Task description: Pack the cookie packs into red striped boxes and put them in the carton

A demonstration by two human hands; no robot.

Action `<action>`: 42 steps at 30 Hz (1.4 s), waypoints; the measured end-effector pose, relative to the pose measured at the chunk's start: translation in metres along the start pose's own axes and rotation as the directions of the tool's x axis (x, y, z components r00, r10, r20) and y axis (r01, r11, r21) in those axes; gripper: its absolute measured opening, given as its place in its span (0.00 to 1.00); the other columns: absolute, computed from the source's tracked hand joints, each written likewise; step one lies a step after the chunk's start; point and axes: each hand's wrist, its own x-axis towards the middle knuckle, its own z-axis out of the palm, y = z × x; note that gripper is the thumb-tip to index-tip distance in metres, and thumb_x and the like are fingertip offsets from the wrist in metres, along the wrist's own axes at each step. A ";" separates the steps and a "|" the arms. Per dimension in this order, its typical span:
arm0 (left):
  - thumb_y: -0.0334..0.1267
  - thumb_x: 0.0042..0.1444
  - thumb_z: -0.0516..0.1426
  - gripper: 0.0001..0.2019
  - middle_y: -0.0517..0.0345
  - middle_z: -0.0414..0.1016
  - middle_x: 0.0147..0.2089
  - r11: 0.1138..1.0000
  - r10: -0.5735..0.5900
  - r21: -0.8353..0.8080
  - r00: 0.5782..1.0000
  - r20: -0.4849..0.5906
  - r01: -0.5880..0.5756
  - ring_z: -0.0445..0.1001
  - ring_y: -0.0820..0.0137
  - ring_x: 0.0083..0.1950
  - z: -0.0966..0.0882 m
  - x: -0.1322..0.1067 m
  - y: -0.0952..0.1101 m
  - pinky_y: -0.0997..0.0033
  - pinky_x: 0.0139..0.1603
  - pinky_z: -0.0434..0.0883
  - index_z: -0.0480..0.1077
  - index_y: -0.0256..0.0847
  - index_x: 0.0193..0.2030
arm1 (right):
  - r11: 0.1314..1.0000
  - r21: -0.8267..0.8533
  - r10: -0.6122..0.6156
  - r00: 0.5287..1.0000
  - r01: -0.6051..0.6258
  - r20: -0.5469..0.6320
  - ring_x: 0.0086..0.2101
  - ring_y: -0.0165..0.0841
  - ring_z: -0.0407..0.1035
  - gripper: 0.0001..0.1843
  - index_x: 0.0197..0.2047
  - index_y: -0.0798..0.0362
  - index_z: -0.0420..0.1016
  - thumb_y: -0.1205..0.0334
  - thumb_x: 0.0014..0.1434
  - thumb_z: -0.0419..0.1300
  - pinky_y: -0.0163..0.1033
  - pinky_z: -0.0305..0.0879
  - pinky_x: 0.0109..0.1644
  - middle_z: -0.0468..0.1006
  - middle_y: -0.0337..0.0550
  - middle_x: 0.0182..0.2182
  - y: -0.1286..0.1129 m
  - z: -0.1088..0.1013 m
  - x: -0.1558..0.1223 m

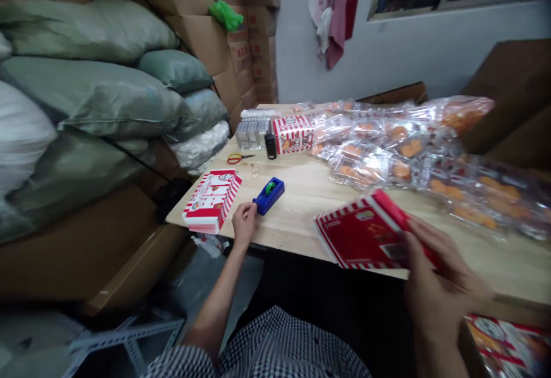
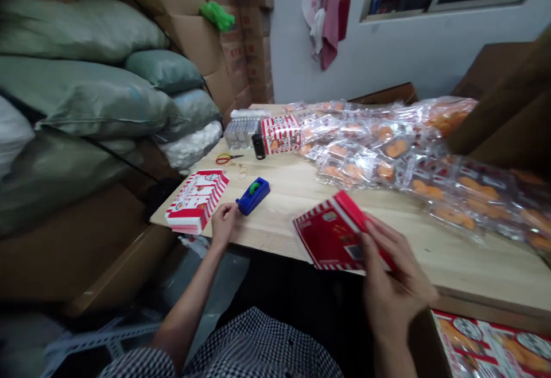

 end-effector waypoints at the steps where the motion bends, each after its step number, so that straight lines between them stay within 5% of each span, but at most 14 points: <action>1: 0.44 0.56 0.60 0.10 0.54 0.77 0.35 0.999 0.019 -0.030 0.999 0.038 -0.018 0.76 0.64 0.42 0.009 -0.011 0.017 0.64 0.50 0.72 0.74 0.40 0.36 | 0.997 -0.020 -0.077 0.996 0.078 0.042 0.49 0.42 0.76 0.10 0.47 0.48 0.82 0.62 0.61 0.66 0.55 0.68 0.61 0.81 0.46 0.48 0.000 0.007 0.002; 6: 0.44 0.56 0.64 0.10 0.58 0.77 0.34 0.947 0.064 -0.318 0.950 0.306 0.038 0.77 0.68 0.35 0.059 -0.075 0.104 0.67 0.43 0.75 0.76 0.41 0.40 | 0.968 -0.033 -0.232 0.931 0.250 0.281 0.51 0.44 0.76 0.16 0.52 0.43 0.78 0.67 0.63 0.63 0.53 0.75 0.54 0.79 0.46 0.54 0.025 0.041 -0.010; 9: 0.41 0.55 0.66 0.23 0.62 0.77 0.32 0.875 0.053 -0.453 0.896 0.441 0.171 0.76 0.71 0.34 0.083 -0.096 0.130 0.67 0.44 0.74 0.69 0.45 0.58 | 0.957 -0.016 -0.270 0.911 0.289 0.311 0.54 0.44 0.75 0.25 0.59 0.41 0.70 0.70 0.62 0.63 0.54 0.75 0.56 0.78 0.45 0.56 0.038 0.049 -0.018; 12: 0.39 0.53 0.68 0.41 0.65 0.77 0.30 0.827 0.010 -0.489 0.864 0.504 0.276 0.76 0.72 0.32 0.097 -0.100 0.127 0.67 0.46 0.73 0.53 0.47 0.69 | 0.938 -0.048 -0.308 0.890 0.343 0.337 0.55 0.43 0.74 0.32 0.66 0.38 0.62 0.71 0.62 0.63 0.53 0.75 0.57 0.76 0.45 0.58 0.042 0.049 -0.020; 15: 0.39 0.51 0.69 0.42 0.64 0.78 0.29 0.809 -0.061 -0.471 0.848 0.526 0.351 0.77 0.71 0.32 0.105 -0.098 0.114 0.68 0.45 0.73 0.51 0.43 0.69 | 0.925 -0.041 -0.340 0.869 0.379 0.359 0.57 0.43 0.72 0.36 0.69 0.36 0.58 0.72 0.63 0.61 0.54 0.74 0.58 0.75 0.45 0.60 0.042 0.046 -0.017; 19: 0.43 0.52 0.68 0.40 0.59 0.79 0.33 0.784 -0.098 -0.456 0.810 0.578 0.421 0.78 0.70 0.31 0.108 -0.101 0.105 0.67 0.42 0.73 0.53 0.42 0.67 | 0.935 -0.001 -0.322 0.850 0.355 0.417 0.58 0.44 0.70 0.28 0.64 0.37 0.69 0.71 0.65 0.58 0.54 0.73 0.58 0.74 0.45 0.60 0.035 0.041 -0.013; 22: 0.46 0.52 0.68 0.35 0.62 0.75 0.34 0.862 -0.045 -0.408 0.847 0.530 0.301 0.75 0.71 0.31 0.107 -0.105 0.103 0.70 0.38 0.71 0.58 0.44 0.63 | 0.956 0.054 -0.287 0.881 0.288 0.375 0.53 0.42 0.74 0.22 0.58 0.40 0.77 0.70 0.65 0.59 0.50 0.75 0.54 0.77 0.47 0.56 0.016 0.037 -0.010; 25: 0.47 0.48 0.70 0.29 0.61 0.70 0.36 0.972 0.073 -0.233 0.938 0.339 0.008 0.71 0.71 0.36 0.105 -0.101 0.098 0.72 0.39 0.68 0.67 0.43 0.55 | 0.986 0.085 -0.161 0.939 0.141 0.304 0.49 0.39 0.76 0.17 0.53 0.42 0.80 0.69 0.64 0.60 0.46 0.75 0.52 0.79 0.46 0.51 -0.007 0.032 -0.004; 28: 0.47 0.44 0.71 0.28 0.54 0.70 0.47 0.974 0.225 -0.019 0.944 0.241 -0.228 0.69 0.65 0.48 0.099 -0.087 0.083 0.67 0.50 0.67 0.71 0.44 0.52 | 0.992 0.124 0.017 0.986 -0.039 0.166 0.47 0.39 0.76 0.11 0.47 0.46 0.83 0.65 0.62 0.64 0.47 0.72 0.53 0.81 0.46 0.46 -0.011 0.026 0.002; 31: 0.49 0.51 0.67 0.19 0.52 0.74 0.45 0.969 0.216 0.017 0.879 0.425 -0.247 0.71 0.64 0.46 0.093 -0.069 0.062 0.67 0.49 0.68 0.75 0.41 0.46 | 0.918 0.268 0.307 0.952 -0.293 -0.011 0.44 0.39 0.77 0.11 0.43 0.51 0.84 0.59 0.57 0.69 0.47 0.73 0.52 0.83 0.46 0.43 0.021 0.019 0.002; 35: 0.49 0.61 0.59 0.16 0.51 0.78 0.45 0.956 0.187 0.028 0.677 0.712 -0.293 0.74 0.64 0.46 0.088 -0.049 0.041 0.68 0.49 0.68 0.77 0.41 0.48 | 0.578 0.474 0.740 0.672 -0.664 0.038 0.33 0.33 0.78 0.20 0.43 0.52 0.84 0.54 0.46 0.75 0.39 0.77 0.41 0.86 0.43 0.37 0.089 0.015 -0.010; 38: 0.49 0.67 0.51 0.18 0.55 0.81 0.45 0.901 0.153 0.098 0.521 0.840 -0.422 0.77 0.65 0.45 0.092 -0.036 0.032 0.71 0.47 0.69 0.77 0.43 0.51 | 0.503 0.490 0.809 0.588 -0.712 0.024 0.33 0.35 0.79 0.25 0.42 0.54 0.84 0.54 0.41 0.77 0.39 0.78 0.40 0.86 0.43 0.36 0.129 0.020 -0.024; 40: 0.49 0.67 0.50 0.19 0.55 0.83 0.40 0.834 0.093 0.201 0.489 0.867 -0.514 0.78 0.63 0.41 0.103 -0.023 0.028 0.71 0.44 0.70 0.79 0.43 0.46 | 0.519 0.488 0.816 0.577 -0.701 -0.038 0.35 0.35 0.79 0.25 0.41 0.55 0.84 0.53 0.38 0.77 0.39 0.78 0.42 0.86 0.43 0.35 0.148 0.028 -0.032; 42: 0.50 0.63 0.56 0.16 0.53 0.83 0.40 0.762 0.077 0.281 0.513 0.855 -0.583 0.79 0.59 0.43 0.124 -0.006 0.024 0.67 0.46 0.71 0.80 0.42 0.43 | 0.540 0.485 0.819 0.563 -0.688 -0.112 0.36 0.36 0.79 0.25 0.39 0.55 0.84 0.52 0.38 0.77 0.40 0.77 0.44 0.86 0.42 0.34 0.162 0.036 -0.038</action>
